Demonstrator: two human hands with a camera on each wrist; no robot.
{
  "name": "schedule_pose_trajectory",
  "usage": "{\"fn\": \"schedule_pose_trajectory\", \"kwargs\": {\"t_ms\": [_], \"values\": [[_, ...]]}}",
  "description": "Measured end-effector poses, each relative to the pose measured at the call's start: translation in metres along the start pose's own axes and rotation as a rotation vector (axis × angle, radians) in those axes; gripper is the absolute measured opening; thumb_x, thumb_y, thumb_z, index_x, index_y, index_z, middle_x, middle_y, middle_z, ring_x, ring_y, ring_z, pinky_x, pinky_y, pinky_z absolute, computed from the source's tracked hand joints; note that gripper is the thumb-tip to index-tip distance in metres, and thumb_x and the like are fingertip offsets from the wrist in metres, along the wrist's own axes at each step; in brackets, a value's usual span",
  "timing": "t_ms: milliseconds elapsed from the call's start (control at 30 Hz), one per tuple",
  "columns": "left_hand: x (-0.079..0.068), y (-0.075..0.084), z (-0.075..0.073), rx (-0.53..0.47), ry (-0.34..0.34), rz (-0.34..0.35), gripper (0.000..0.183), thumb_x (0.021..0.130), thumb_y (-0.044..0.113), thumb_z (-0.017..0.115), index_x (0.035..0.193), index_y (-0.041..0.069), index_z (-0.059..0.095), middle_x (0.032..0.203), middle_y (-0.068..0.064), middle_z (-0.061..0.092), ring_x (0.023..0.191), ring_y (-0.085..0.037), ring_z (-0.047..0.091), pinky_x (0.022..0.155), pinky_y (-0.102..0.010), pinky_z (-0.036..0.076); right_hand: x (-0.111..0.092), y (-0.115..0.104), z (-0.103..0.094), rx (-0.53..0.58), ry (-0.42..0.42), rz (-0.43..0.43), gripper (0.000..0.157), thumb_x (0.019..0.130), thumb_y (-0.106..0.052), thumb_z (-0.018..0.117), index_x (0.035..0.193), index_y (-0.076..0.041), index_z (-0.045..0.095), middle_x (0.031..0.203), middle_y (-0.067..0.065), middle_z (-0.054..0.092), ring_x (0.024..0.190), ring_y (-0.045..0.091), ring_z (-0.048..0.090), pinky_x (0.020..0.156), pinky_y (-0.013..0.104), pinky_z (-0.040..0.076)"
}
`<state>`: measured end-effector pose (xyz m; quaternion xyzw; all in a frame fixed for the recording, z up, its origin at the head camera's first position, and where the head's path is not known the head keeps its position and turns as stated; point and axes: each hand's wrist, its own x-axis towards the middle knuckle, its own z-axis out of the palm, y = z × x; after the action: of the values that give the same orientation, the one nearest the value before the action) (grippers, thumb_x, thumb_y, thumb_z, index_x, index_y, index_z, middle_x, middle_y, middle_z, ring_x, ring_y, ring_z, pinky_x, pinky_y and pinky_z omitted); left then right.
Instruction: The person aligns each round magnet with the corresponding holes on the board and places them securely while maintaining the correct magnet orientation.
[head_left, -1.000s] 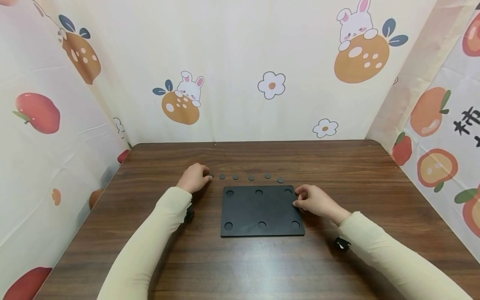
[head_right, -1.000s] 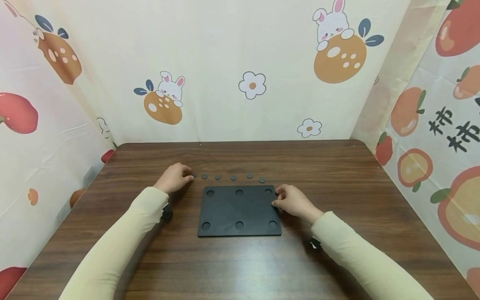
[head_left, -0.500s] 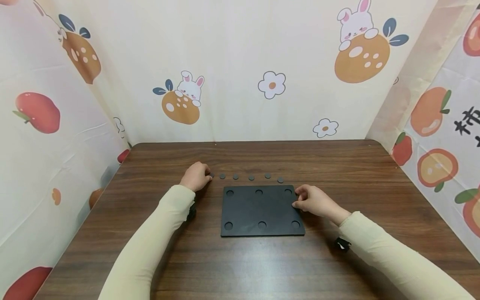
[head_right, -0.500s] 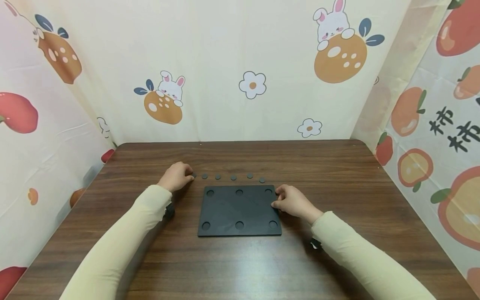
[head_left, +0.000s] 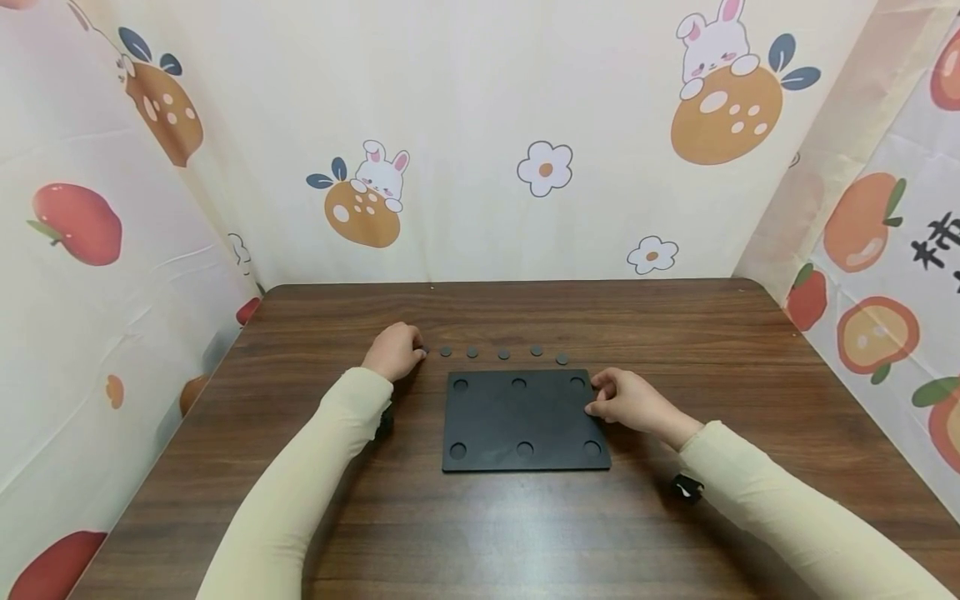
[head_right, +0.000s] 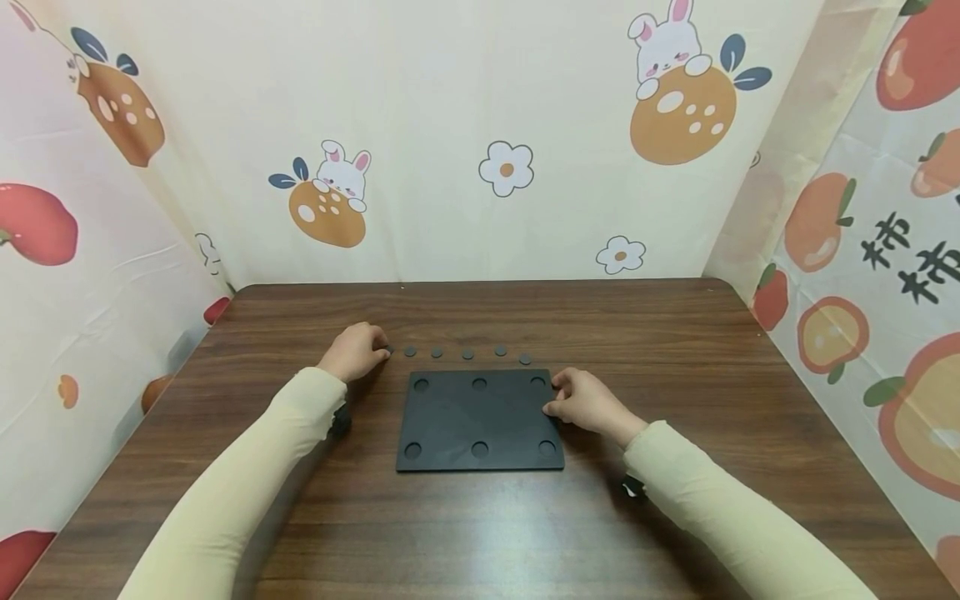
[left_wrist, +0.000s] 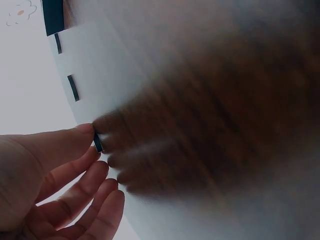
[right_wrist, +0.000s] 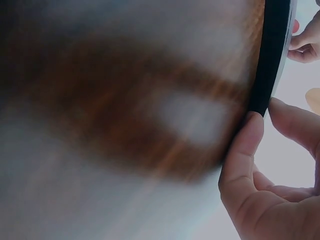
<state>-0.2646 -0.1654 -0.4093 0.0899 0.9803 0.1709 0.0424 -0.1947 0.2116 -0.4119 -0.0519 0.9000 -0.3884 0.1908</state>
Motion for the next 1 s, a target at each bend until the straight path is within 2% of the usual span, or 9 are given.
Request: {"fn": "schedule_pose_trajectory", "kwargs": {"t_ms": [333, 667, 867, 1000], "values": [[0.0024, 0.0004, -0.0006, 0.030, -0.007, 0.008, 0.015, 0.094, 0.015, 0.066, 0.098, 0.001, 0.071, 0.101, -0.015, 0.067, 0.091, -0.027, 0.061, 0.081, -0.041, 0.052, 0.0004, 0.0001, -0.0009, 0.019, -0.013, 0.003, 0.052, 0.089, -0.014, 0.071, 0.130, 0.007, 0.048, 0.085, 0.008, 0.060, 0.074, 0.016, 0.061, 0.069, 0.030, 0.053], [-0.0017, 0.0008, -0.0051, -0.008, -0.032, 0.003, 0.017, 0.093, 0.019, 0.069, 0.085, 0.005, 0.072, 0.087, -0.010, 0.070, 0.067, -0.018, 0.057, 0.062, -0.031, 0.047, -0.0016, -0.0006, -0.0005, 0.019, -0.027, 0.006, 0.053, 0.090, -0.014, 0.071, 0.132, 0.006, 0.046, 0.084, 0.008, 0.059, 0.074, 0.016, 0.060, 0.072, 0.032, 0.054], [-0.0040, 0.0031, -0.0032, -0.014, -0.046, 0.012, 0.020, 0.092, 0.022, 0.069, 0.079, 0.007, 0.072, 0.079, -0.006, 0.067, 0.063, -0.016, 0.054, 0.061, -0.028, 0.044, -0.0016, -0.0010, -0.0003, 0.010, -0.025, 0.009, 0.051, 0.090, -0.014, 0.070, 0.132, 0.005, 0.046, 0.084, 0.008, 0.060, 0.074, 0.016, 0.060, 0.071, 0.031, 0.053], [-0.0065, 0.0066, -0.0032, -0.016, -0.047, 0.022, 0.019, 0.092, 0.022, 0.069, 0.081, 0.007, 0.072, 0.082, -0.007, 0.068, 0.066, -0.016, 0.056, 0.062, -0.030, 0.047, -0.0012, -0.0005, -0.0007, 0.003, -0.020, 0.012, 0.051, 0.090, -0.014, 0.069, 0.132, 0.005, 0.046, 0.084, 0.007, 0.060, 0.074, 0.017, 0.059, 0.070, 0.031, 0.051]]}}
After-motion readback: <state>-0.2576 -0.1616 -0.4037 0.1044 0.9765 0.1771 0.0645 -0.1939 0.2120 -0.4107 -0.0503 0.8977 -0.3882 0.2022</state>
